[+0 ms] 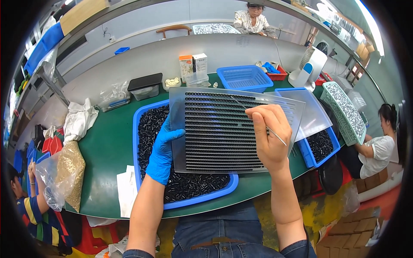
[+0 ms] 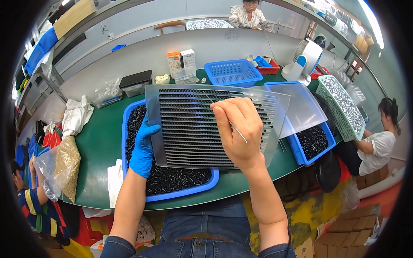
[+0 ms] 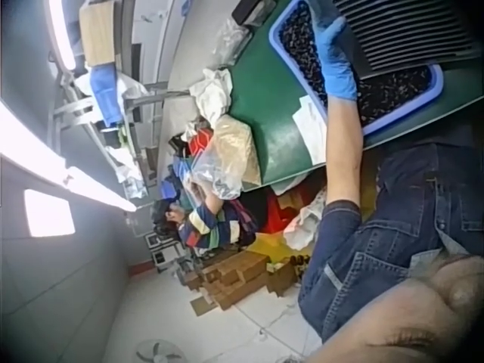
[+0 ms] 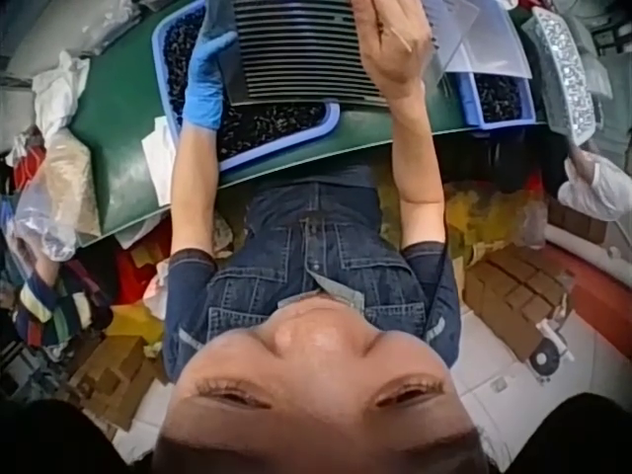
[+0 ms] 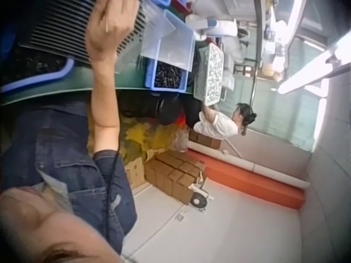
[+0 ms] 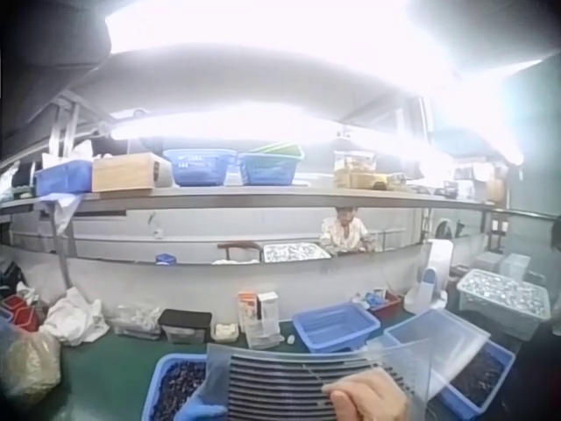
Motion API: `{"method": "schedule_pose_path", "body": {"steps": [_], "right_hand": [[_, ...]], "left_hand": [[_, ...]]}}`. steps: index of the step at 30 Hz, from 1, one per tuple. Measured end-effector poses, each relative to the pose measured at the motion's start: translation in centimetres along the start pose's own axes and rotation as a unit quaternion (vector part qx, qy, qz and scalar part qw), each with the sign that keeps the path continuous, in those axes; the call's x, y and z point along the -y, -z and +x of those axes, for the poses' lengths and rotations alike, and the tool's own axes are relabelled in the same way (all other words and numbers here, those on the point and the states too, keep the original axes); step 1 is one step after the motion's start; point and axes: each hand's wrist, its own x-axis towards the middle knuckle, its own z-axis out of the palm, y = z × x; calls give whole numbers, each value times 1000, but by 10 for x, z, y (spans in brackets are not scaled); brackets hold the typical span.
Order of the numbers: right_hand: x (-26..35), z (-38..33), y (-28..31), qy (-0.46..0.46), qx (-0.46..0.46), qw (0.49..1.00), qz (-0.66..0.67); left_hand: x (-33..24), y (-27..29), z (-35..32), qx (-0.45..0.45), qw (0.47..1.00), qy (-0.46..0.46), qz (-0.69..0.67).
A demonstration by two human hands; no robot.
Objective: The person is sorting small black components into a grid template using a thin pick tool.
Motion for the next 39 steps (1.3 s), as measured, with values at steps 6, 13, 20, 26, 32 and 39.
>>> {"method": "schedule_pose_path", "body": {"steps": [6, 13, 20, 26, 32, 39], "right_hand": [[-2, 7, -7, 8, -14, 1000, -20], [-13, 27, -20, -12, 77, 988, -136], [9, 17, 24, -36, -21, 999, -5], [1, -2, 34, -97, -56, 992, 65], [-48, -51, 60, -153, -216, 963, 54], [-87, -121, 47, -329, -220, 918, 15]], "left_hand": [[2, 6, 3, 1, 1000, 10, -4], [7, 9, 4, -7, 1000, 1, 9], [6, 8, 4, 8, 1000, -17, -7], [6, 9, 5, 7, 999, -22, 22], [12, 11, 8, -7, 999, -44, -5], [17, 28, 7, -25, 999, -22, 10]]}}
